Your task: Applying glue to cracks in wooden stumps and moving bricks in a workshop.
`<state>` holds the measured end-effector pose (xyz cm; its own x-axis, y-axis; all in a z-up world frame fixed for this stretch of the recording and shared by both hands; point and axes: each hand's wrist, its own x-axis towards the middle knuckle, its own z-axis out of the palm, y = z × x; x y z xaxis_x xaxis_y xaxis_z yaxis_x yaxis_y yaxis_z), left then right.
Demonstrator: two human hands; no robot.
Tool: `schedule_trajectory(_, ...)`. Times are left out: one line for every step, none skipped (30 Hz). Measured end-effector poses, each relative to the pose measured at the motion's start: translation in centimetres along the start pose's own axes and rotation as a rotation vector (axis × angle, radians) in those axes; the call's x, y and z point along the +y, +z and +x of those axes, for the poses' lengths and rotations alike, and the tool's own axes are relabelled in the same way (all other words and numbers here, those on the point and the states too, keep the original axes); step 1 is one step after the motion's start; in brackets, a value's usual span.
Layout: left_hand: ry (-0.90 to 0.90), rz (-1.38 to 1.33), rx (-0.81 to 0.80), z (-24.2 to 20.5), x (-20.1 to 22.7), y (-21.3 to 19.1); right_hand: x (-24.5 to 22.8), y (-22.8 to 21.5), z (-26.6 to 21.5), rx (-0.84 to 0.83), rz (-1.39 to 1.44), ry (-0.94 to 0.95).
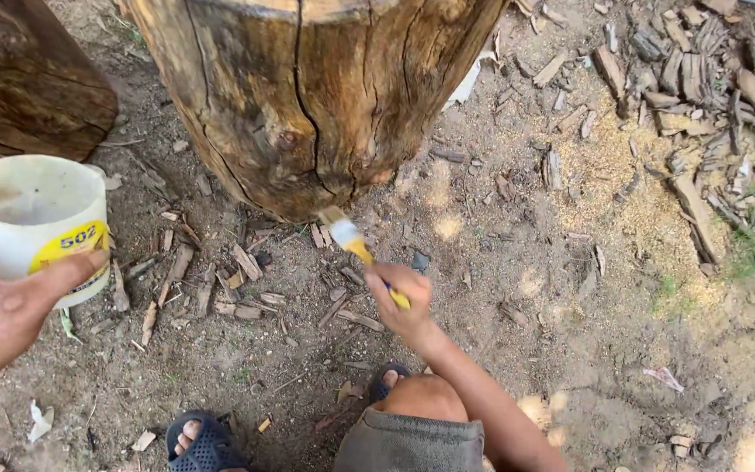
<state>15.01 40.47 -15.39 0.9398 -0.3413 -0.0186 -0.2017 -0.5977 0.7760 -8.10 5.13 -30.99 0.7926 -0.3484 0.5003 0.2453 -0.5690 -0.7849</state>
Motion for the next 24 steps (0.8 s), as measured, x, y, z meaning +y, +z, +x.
schedule_trajectory(-0.003, 0.003, -0.002, -0.1, 0.1, 0.3, -0.5, -0.2, 1.9, -0.001, 0.002, 0.004)
schedule_trajectory(0.009, -0.017, 0.026, -0.2, 0.3, 0.4, -1.0, -0.2, 3.9, 0.015, 0.005, 0.004)
schedule_trajectory(0.022, -0.036, 0.055, -0.3, 0.3, 0.6, -1.5, -0.2, 6.0, 0.031, 0.008, 0.004)
schedule_trajectory(0.015, -0.031, 0.057, -0.6, 1.2, 0.6, -4.6, -1.2, 8.0, 0.027, 0.014, 0.007)
schedule_trajectory(0.094, -0.028, 0.097, -0.9, 2.0, 0.7, -7.6, -2.1, 10.1, 0.094, 0.063, 0.002)
schedule_trajectory(0.175, -0.028, 0.136, -1.0, 2.9, 0.8, -10.5, -3.0, 12.4, 0.161, 0.111, -0.006)
schedule_trajectory(0.170, -0.027, 0.138, -1.1, 3.1, 0.7, -10.1, -3.2, 11.9, 0.157, 0.114, -0.005)
schedule_trajectory(0.187, 0.084, 0.139, -1.1, 3.3, 0.6, -9.6, -3.3, 11.6, 0.228, 0.010, -0.166)
schedule_trajectory(0.203, 0.195, 0.138, -1.2, 3.5, 0.5, -9.1, -3.5, 11.3, 0.303, -0.090, -0.326)
schedule_trajectory(0.199, 0.196, 0.139, -1.3, 3.0, 0.5, -8.2, -2.8, 10.5, 0.299, -0.087, -0.325)
schedule_trajectory(0.212, 0.152, 0.138, -1.4, 2.5, 0.6, -7.3, -2.1, 9.7, 0.202, -0.149, -0.310)
schedule_trajectory(0.228, 0.107, 0.131, -1.4, 2.1, 0.7, -6.4, -1.6, 8.7, 0.110, -0.213, -0.290)
schedule_trajectory(0.227, 0.108, 0.127, -1.6, 1.8, 0.9, -4.3, -0.7, 6.8, 0.110, -0.215, -0.286)
schedule_trajectory(0.196, 0.080, 0.124, -1.4, 1.6, 1.1, -2.2, 0.2, 5.1, 0.090, -0.205, -0.335)
schedule_trajectory(0.165, 0.052, 0.121, -1.3, 1.4, 1.3, -0.2, 1.1, 3.4, 0.069, -0.196, -0.384)
schedule_trajectory(0.167, 0.049, 0.118, -1.2, 1.7, 1.5, -0.2, 0.9, 2.0, 0.071, -0.201, -0.383)
schedule_trajectory(0.192, 0.040, 0.096, -1.1, 2.1, 1.6, -0.2, 0.6, 0.7, 0.038, -0.212, -0.264)
schedule_trajectory(0.217, 0.033, 0.076, -1.0, 2.4, 1.7, -0.2, 0.5, -0.6, 0.006, -0.221, -0.147)
schedule_trajectory(0.219, 0.031, 0.077, -0.8, 2.2, 2.0, -0.1, 0.3, -0.3, 0.007, -0.223, -0.149)
schedule_trajectory(0.209, 0.043, 0.093, -0.8, 2.1, 2.2, -0.1, 0.1, -0.3, -0.009, -0.175, -0.105)
schedule_trajectory(0.200, 0.056, 0.108, -0.9, 2.1, 2.3, -0.1, -0.2, -0.2, -0.025, -0.126, -0.062)
schedule_trajectory(0.206, 0.054, 0.105, -0.6, 3.9, 2.4, -0.6, -0.5, 1.8, -0.019, -0.130, -0.062)
schedule_trajectory(0.236, 0.081, 0.058, -0.2, 5.7, 2.5, -1.1, -0.8, 3.8, 0.019, -0.095, 0.000)
schedule_trajectory(0.261, 0.108, 0.021, -0.2, 7.4, 2.3, -1.7, -1.0, 6.0, 0.048, -0.055, 0.054)
